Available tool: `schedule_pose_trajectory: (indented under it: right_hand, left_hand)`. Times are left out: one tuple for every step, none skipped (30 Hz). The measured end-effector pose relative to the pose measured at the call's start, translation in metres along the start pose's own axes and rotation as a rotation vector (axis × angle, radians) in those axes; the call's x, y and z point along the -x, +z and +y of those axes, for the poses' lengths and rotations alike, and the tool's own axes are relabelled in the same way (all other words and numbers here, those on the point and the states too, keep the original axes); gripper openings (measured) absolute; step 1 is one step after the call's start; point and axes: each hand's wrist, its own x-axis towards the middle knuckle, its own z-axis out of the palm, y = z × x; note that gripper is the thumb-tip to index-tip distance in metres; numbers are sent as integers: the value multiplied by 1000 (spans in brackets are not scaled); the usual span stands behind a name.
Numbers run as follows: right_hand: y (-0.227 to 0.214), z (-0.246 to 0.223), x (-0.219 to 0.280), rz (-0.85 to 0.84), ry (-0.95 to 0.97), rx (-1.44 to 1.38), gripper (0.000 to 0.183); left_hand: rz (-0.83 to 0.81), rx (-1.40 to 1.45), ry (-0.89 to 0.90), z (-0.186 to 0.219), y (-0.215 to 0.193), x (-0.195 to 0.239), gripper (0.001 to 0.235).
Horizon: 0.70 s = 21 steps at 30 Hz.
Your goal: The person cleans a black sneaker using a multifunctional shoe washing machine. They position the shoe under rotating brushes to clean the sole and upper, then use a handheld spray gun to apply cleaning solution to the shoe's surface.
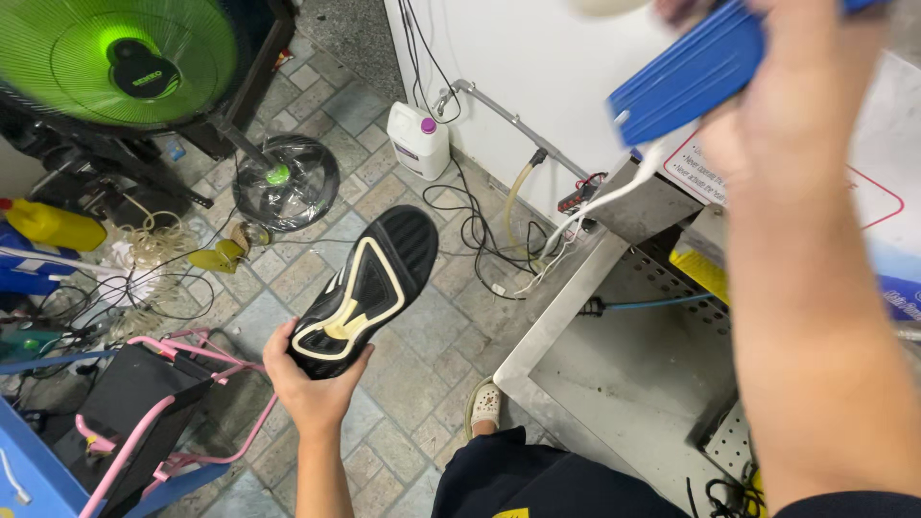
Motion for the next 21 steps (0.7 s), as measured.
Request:
schedule_pose_trajectory:
  right_hand:
    - [14, 9, 21, -45, 78, -62, 20]
    - [27, 18, 43, -88, 151, -122, 20]
    - [37, 29, 66, -118, 247, -200, 22]
    - [42, 36, 91, -210, 310, -138, 16]
    - [41, 46, 113, -315, 314, -150, 20]
    - [36, 53, 140, -330, 385, -119, 23]
    - [29, 60, 167, -350, 456, -88, 25]
    - [17, 65, 192, -354, 533, -50, 26]
    - [0, 66, 218, -348, 615, -10, 27]
    - [-18, 69, 243, -367, 662, 17, 24]
    - [-40, 69, 264, -388, 703, 55, 21]
    - [-63, 67, 287, -388, 720, 105, 19]
    - [-85, 62, 310, -382, 735, 156, 16]
    - [-106, 56, 332, -343, 728, 169, 16]
    - [-128, 50, 353, -303, 729, 177, 16]
    - [-152, 40, 370, -229, 802, 291, 17]
    - [-171, 26, 388, -148, 878, 400, 18]
    - [-188, 8, 405, -123, 946, 548, 18]
    - [-202, -8, 416, -99, 1002, 694, 18]
    - [-212, -18, 422, -75, 1056, 840, 19]
    - [-218, -28, 426, -91, 921, 945, 23]
  left_hand:
    - [17, -33, 3, -5, -7, 1, 98]
    - [33, -66, 6, -10, -14, 3, 98]
    - [50, -98, 8, -13, -19, 4, 98]
    - [60, -107, 6, -16, -21, 4, 98]
    - [63, -117, 1, -19, -24, 8, 98]
    - [66, -128, -4, -21, -25, 12, 98]
    - [58, -122, 6, -22, -24, 16, 98]
    - [50, -116, 15, -21, -20, 21, 99]
    - [31, -109, 22, -19, -18, 28, 99]
    - [8, -112, 28, -16, -15, 36, 99]
    - [-11, -103, 35, -11, -4, 44, 99]
    - [-30, -94, 42, -4, 7, 52, 99]
    - [-54, -71, 62, 3, 18, 59, 99]
    - [-79, -47, 82, 11, 31, 65, 99]
    - [-107, -30, 97, 20, 42, 75, 99]
    - [-130, 7, 100, 29, 56, 84, 97]
    - [-160, 41, 103, 38, 69, 92, 94]
    - [-190, 75, 105, 49, 80, 102, 92]
    - [-213, 92, 119, 61, 91, 110, 91]
    - [-236, 109, 132, 73, 101, 119, 91]
    - [-262, 129, 145, 84, 110, 127, 91]
